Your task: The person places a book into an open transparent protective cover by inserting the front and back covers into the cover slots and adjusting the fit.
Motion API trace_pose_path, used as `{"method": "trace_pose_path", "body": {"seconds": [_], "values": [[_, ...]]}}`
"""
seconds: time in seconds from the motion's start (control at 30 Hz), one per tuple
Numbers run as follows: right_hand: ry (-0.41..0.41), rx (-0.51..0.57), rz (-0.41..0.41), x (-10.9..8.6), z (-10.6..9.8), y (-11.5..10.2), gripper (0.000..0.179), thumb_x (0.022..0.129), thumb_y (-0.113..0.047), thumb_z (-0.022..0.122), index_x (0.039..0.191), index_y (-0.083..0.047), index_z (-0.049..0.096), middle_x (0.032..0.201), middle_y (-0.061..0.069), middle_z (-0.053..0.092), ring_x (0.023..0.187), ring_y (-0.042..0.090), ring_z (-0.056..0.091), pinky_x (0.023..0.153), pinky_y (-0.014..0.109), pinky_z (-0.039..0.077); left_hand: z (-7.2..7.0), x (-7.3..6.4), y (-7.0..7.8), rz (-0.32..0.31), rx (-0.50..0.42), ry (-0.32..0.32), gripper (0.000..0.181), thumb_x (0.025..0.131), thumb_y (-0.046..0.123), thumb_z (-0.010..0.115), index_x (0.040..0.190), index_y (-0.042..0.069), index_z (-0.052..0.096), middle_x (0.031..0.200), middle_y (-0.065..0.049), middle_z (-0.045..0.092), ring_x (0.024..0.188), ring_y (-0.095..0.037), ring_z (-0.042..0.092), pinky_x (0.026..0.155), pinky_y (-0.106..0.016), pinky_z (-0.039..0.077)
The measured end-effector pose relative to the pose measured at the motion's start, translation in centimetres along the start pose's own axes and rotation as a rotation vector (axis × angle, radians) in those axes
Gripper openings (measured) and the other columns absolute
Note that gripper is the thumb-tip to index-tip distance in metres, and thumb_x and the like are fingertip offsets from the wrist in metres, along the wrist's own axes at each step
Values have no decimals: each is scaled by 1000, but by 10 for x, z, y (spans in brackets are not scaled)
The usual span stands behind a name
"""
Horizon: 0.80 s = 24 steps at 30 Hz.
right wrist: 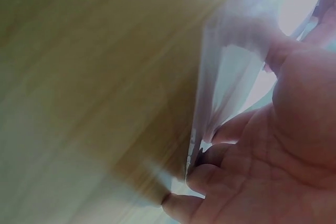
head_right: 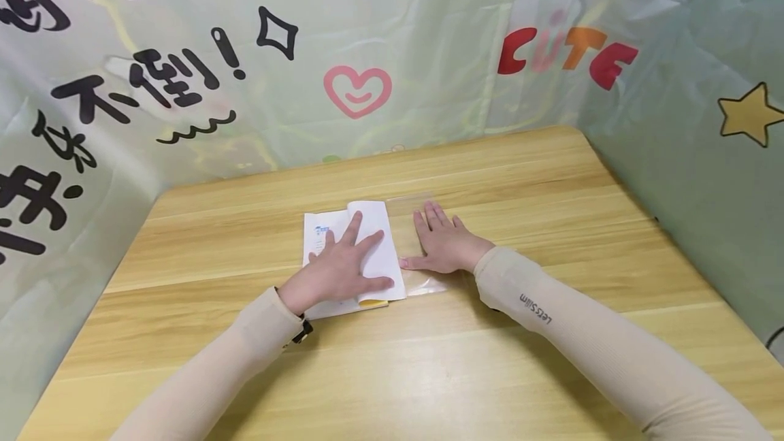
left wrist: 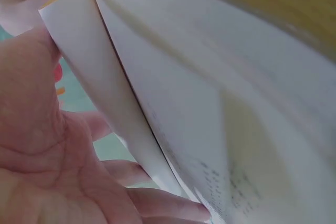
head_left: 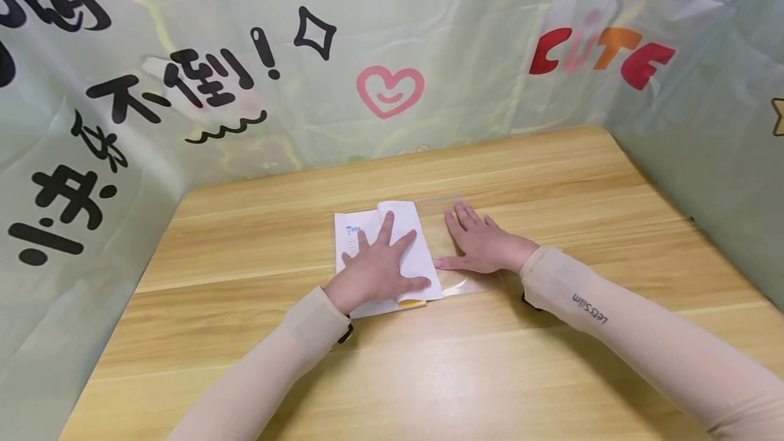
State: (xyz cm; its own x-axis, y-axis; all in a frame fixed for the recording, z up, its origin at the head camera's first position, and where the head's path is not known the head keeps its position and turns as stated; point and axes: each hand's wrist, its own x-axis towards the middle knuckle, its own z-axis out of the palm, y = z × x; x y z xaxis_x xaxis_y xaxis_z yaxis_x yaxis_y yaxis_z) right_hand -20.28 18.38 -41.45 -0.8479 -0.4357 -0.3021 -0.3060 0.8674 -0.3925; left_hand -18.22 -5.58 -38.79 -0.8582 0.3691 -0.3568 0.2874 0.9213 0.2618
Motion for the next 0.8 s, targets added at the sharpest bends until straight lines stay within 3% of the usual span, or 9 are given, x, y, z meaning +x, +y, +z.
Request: {"method": "trace_pose_path", "body": {"seconds": [0.23, 0.47, 0.8], "values": [[-3, -1, 13, 3, 2, 3, 119, 98, -82, 49, 170, 4, 8, 177, 30, -10, 168, 44, -8, 129, 75, 9, -2, -2, 2, 14, 17, -1, 92, 92, 73, 70, 169, 39, 32, 184, -3, -8, 154, -73, 11, 110, -91, 27], [-26, 22, -7, -1, -4, 0, 109, 104, -71, 51, 169, 7, 9, 176, 34, -8, 166, 48, -8, 128, 76, 8, -4, -2, 3, -2, 18, -24, 94, 92, 72, 71, 170, 39, 30, 184, -4, -7, 155, -72, 10, 112, -90, 27], [-33, 3, 6, 6, 3, 11, 102, 108, -66, 47, 170, 2, 5, 177, 29, -12, 167, 45, -10, 130, 73, 5, -5, -2, 4, -8, 3, -32, 93, 93, 69, 72, 170, 37, 32, 184, -6, -4, 156, -71, 11, 112, -89, 28]]}}
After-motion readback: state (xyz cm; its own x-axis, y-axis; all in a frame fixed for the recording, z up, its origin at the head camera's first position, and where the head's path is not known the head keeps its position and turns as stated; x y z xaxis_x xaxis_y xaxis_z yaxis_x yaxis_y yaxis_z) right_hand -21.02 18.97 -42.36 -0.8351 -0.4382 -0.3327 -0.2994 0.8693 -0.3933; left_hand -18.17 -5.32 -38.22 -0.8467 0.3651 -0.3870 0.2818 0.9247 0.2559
